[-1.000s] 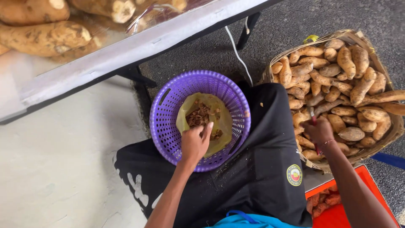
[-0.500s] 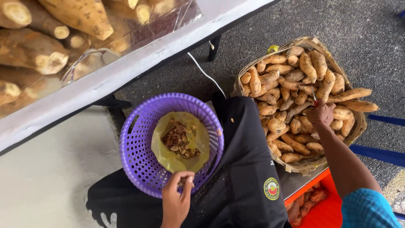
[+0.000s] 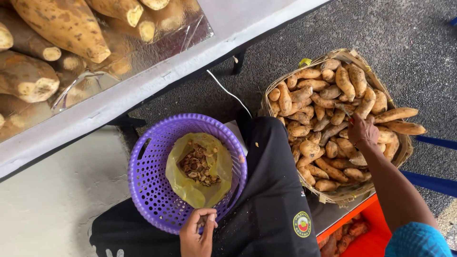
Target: Peeling sweet potatoes with a knife and placing them in a basket
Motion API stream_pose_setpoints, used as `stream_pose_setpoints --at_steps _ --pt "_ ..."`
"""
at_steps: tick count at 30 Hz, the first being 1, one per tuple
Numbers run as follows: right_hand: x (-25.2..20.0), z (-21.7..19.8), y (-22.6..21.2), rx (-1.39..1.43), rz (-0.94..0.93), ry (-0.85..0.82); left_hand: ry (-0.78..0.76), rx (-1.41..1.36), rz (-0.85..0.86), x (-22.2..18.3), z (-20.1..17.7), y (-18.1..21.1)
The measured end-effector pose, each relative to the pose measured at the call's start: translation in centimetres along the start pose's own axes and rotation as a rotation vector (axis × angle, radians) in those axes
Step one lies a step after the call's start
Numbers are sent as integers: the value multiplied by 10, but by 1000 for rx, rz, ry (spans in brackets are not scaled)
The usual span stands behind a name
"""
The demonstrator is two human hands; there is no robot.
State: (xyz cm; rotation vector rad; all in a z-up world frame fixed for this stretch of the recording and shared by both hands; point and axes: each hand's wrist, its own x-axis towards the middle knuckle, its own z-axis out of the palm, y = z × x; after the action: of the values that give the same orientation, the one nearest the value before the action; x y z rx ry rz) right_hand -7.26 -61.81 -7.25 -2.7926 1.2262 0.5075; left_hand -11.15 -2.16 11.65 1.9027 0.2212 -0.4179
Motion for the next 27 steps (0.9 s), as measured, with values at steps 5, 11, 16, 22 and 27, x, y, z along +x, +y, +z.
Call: stream_pose_setpoints --at_steps 5,11,16,22,27 --pt "-26 -3 4 139 -139 228 -56 -21 31 1 3 5" --pt "-116 -64 -13 1000 -109 -45 -134 -297 -49 7 8 14" --pt "-224 -133 -59 1476 -386 -303 -293 -431 -44 7 17 22" --pt "-324 -156 -125 1350 -552 -417 -406 -562 14 15 21 64" --pt "-379 -177 -219 1082 -1142 -389 -349 -1077 -65 38 27 42"
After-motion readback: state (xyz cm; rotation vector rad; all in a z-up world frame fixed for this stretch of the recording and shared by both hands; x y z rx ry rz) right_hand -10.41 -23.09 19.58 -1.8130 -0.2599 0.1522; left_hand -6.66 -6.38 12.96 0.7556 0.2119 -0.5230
